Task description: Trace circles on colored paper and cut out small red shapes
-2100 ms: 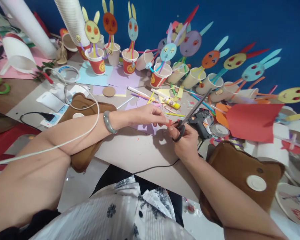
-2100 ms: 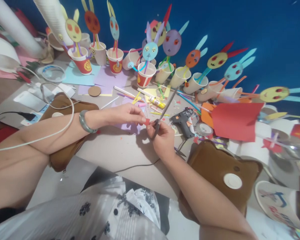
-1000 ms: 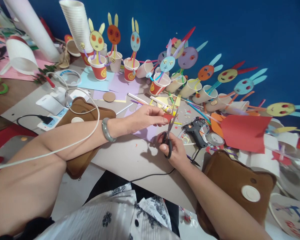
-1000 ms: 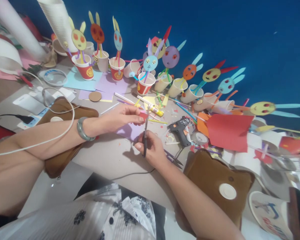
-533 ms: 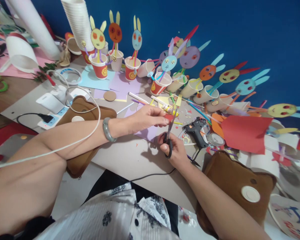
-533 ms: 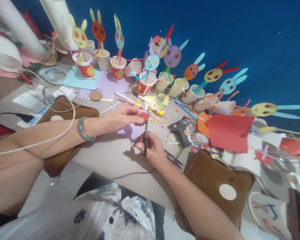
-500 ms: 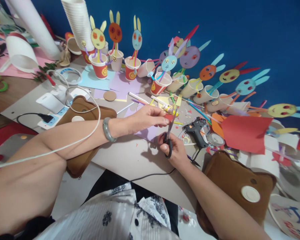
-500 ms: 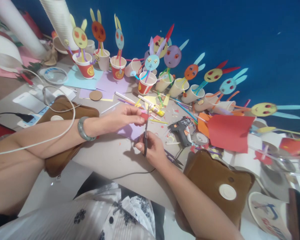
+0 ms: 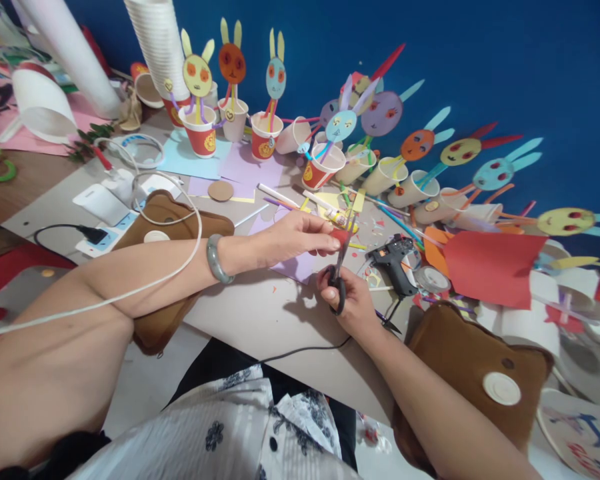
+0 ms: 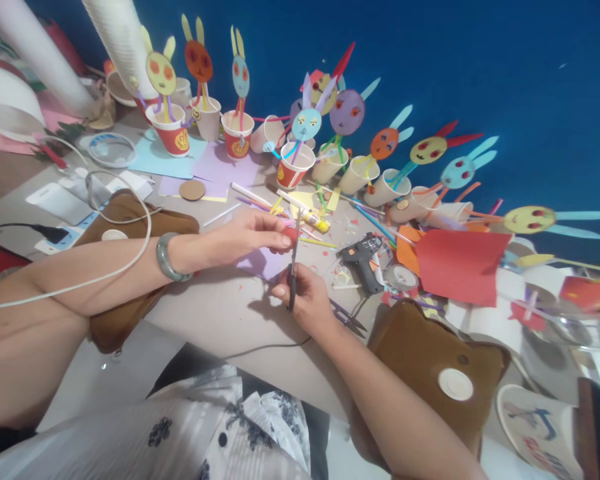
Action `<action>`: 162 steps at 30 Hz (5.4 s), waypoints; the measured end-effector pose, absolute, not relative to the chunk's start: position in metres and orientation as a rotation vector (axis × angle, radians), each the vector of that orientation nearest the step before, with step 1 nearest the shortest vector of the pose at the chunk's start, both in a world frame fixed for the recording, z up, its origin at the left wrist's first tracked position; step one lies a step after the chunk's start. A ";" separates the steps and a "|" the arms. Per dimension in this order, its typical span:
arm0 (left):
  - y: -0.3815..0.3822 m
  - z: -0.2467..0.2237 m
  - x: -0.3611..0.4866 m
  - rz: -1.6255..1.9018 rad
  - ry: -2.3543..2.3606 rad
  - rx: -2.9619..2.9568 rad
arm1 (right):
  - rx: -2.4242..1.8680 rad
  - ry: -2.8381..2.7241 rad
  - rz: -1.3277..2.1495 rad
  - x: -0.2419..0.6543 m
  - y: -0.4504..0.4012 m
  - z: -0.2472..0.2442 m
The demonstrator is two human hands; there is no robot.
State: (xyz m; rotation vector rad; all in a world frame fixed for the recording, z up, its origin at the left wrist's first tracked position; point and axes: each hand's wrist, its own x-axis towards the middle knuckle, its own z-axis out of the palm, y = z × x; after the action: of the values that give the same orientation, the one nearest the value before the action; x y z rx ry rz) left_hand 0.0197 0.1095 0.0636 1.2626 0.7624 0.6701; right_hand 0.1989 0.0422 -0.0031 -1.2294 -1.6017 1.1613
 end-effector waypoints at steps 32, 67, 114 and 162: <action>0.113 0.064 0.016 0.725 0.679 1.317 | -1.202 -1.590 1.192 0.203 0.041 -0.003; 0.114 0.060 0.016 0.789 0.629 1.382 | -1.227 -1.578 1.234 0.204 0.040 -0.002; 0.117 0.057 0.016 0.842 0.664 1.367 | -1.249 -1.542 1.244 0.204 0.040 -0.002; 0.118 0.055 0.013 0.776 0.616 1.479 | -1.260 -1.643 1.178 0.205 0.042 0.003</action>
State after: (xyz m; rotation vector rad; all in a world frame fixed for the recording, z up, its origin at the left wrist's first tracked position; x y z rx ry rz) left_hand 0.0128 0.1185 0.0550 1.4789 0.6163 0.7763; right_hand 0.2053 0.0419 0.0029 -1.2604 -1.6435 1.1775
